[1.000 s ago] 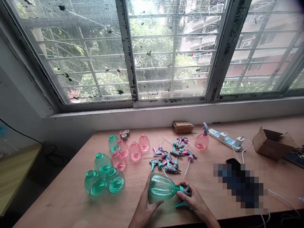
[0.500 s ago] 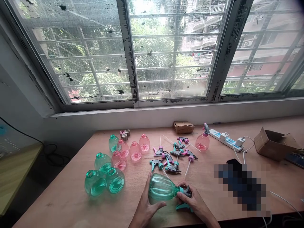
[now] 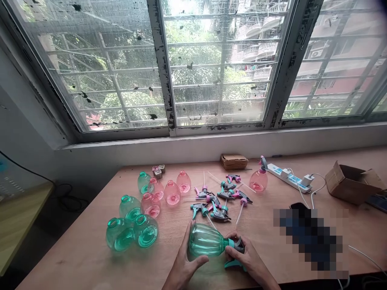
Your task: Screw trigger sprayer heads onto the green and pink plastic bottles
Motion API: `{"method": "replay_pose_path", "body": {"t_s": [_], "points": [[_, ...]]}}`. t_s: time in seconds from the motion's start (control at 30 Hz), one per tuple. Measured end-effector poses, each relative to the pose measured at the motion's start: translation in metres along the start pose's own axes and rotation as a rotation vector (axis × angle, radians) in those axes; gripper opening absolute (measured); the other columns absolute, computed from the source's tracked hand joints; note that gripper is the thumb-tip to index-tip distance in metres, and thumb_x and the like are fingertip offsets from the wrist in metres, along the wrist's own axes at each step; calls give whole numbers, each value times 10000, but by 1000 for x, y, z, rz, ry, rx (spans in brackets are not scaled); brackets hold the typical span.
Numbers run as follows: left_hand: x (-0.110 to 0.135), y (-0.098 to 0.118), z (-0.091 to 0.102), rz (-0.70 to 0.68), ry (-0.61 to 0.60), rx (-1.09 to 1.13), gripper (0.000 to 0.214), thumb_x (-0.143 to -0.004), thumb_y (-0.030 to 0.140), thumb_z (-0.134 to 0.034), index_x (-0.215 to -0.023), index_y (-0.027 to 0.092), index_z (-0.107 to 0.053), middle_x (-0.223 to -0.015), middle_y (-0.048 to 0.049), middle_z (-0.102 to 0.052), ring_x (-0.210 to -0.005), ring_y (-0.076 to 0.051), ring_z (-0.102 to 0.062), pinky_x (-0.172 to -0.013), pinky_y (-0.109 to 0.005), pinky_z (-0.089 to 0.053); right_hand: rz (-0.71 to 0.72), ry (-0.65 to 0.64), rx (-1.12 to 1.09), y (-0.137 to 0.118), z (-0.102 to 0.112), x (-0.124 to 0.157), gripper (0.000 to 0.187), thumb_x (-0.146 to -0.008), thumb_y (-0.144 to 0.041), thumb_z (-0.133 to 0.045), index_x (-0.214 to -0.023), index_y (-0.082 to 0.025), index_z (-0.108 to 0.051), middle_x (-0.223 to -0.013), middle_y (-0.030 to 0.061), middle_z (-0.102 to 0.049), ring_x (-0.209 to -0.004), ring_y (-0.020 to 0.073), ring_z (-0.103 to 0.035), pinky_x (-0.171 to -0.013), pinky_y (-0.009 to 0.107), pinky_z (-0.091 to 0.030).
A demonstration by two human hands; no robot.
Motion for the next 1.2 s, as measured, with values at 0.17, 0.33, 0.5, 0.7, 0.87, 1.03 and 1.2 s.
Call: {"method": "replay_pose_path", "body": {"t_s": [0.17, 0.33, 0.5, 0.7, 0.87, 1.03, 1.2], "points": [[-1, 1, 0, 2, -1, 2, 1005, -735, 453, -833, -1572, 272, -307, -1662, -84, -314, -1536, -333, -241, -1266, -487, -180, -5, 4, 33, 0, 1, 0, 399, -761, -547, -790, -908, -198, -663, -696, -10, -628, -655, 192, -601, -632, 307, -510], [1, 5, -1, 20, 6, 20, 1033, -733, 355, -845, -1582, 319, -257, -1666, -51, -309, -1537, -315, -247, -1258, -479, -214, -5, 25, 22, -1, 3, 1, 413, -762, -546, -792, -912, -184, -660, -708, -8, -620, -662, 189, -602, -634, 316, -527], [1, 7, -3, 10, -12, 32, 1134, -677, 371, -885, -1593, 315, -218, -1684, -50, -259, -1549, -327, -196, -1265, -472, -188, 1, 1, 1, -3, 0, 1, 385, -774, -517, -799, -902, -186, -649, -678, -19, -619, -633, 176, -598, -627, 311, -522], [1, 6, -3, -12, 7, -34, 1055, -718, 289, -847, -1587, 299, -248, -1684, -58, -257, -1548, -329, -198, -1272, -474, -145, 10, -2, -5, -2, 0, 0, 373, -802, -502, -785, -933, -184, -642, -682, -12, -641, -631, 177, -609, -626, 307, -510], [3, 8, -5, -16, 16, -105, 1079, -738, 273, -829, -1603, 280, -184, -1690, -67, -237, -1551, -314, -196, -1274, -453, -144, 24, 12, -33, -2, 0, 1, 353, -825, -475, -778, -955, -175, -644, -673, -11, -651, -640, 174, -607, -636, 303, -502], [2, 7, -4, 0, 22, -94, 1036, -733, 326, -840, -1585, 281, -254, -1666, -78, -305, -1540, -329, -230, -1264, -477, -187, 37, 18, -28, -5, -1, 2, 328, -828, -454, -784, -926, -172, -649, -663, -12, -653, -635, 167, -595, -628, 292, -496], [1, 9, 0, -27, 63, -119, 1009, -730, 212, -822, -1576, 305, -279, -1657, -52, -331, -1543, -306, -226, -1273, -475, -143, 45, 30, -27, -7, 0, 2, 326, -830, -452, -781, -933, -173, -648, -672, -10, -668, -636, 164, -590, -622, 285, -490]]}}
Point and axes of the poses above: each hand's wrist, its own x-axis away from the middle knuckle, its own z-axis out of the back of the hand, y = z × x, the point moved 10 cm from there along -x, towards the middle knuckle
